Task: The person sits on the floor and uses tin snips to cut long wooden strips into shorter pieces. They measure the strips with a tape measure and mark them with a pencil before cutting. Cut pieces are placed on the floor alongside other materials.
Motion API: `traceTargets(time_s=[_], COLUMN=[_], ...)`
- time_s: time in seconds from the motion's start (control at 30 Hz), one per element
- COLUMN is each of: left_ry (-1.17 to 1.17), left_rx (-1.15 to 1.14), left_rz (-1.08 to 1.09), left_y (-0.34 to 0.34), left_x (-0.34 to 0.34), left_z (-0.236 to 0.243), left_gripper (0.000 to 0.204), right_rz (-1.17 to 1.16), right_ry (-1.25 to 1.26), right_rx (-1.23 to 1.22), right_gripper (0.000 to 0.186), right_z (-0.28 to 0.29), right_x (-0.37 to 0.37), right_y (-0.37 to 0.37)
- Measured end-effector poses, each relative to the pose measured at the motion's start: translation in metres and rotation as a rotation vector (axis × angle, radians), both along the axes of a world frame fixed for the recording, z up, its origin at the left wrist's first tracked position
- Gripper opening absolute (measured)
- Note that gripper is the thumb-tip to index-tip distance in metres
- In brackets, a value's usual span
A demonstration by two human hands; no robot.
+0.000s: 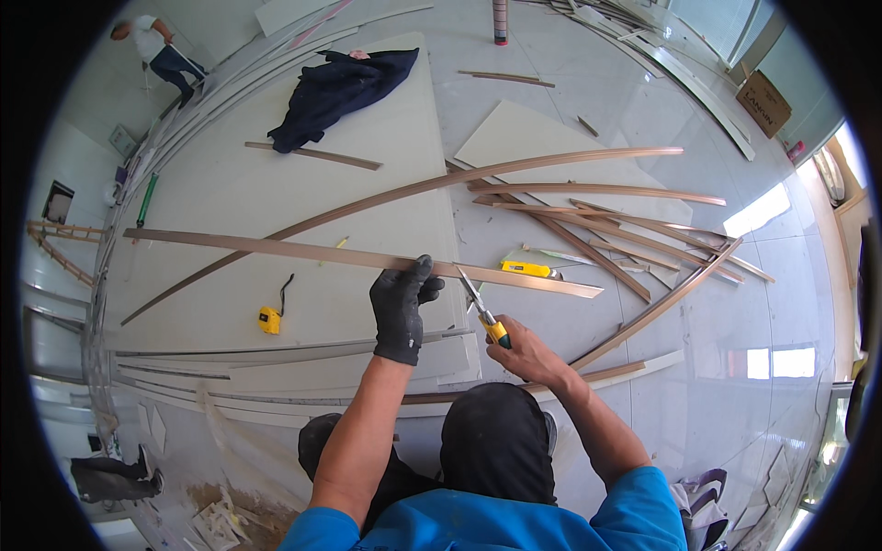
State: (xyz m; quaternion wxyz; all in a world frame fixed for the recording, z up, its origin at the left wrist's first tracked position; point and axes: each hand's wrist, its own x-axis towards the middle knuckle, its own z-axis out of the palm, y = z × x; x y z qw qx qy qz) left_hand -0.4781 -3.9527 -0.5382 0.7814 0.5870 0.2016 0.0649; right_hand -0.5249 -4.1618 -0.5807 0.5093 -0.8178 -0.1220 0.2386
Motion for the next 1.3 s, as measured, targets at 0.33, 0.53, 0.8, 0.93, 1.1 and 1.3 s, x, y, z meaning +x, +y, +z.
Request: traceTargets(time_s=[0.33,0.53,0.8,0.93,1.1,1.3], left_ry=[0.001,-0.005,-0.008,-0.013,-0.010,-0.009], left_rx=[0.024,0.033,0.008,0.009,-0.019,-0.029], left_rz=[-0.036,-0.043,-0.056,-0.055,-0.064,-0.073], left_y=[0.003,0.002,0.002,0.001,0.001,0.002], left_x=[-0.001,-0.001,-0.002,-0.003,-0.003,-0.003], left_z=[-0.002,-0.004,-0.002,0.001,0.000,0.003], left_gripper=[0.026,0.026,0.026,0.026,0.025,0.024], right_rz=[0.006,0.018,0.005,-0.016,-0.032,-0.052], right_ry=[-0.044,-0.079,-0.056,-0.063,-0.065,-0.117], right_rx=[-0.043,-0.042,-0.053,-0.072,-0.077,-0.073], right_gripper=[0.033,0.031,0.030,0.032,0.031,0.030], right_z=[0.003,0.010,0.011,0.008,0.009,0.005], right_x=[-0.002,-0.002,-0.002,-0.004,-0.006,-0.007], right_y=[0.000,-0.002,-0.002,-0.001,0.001,0.003])
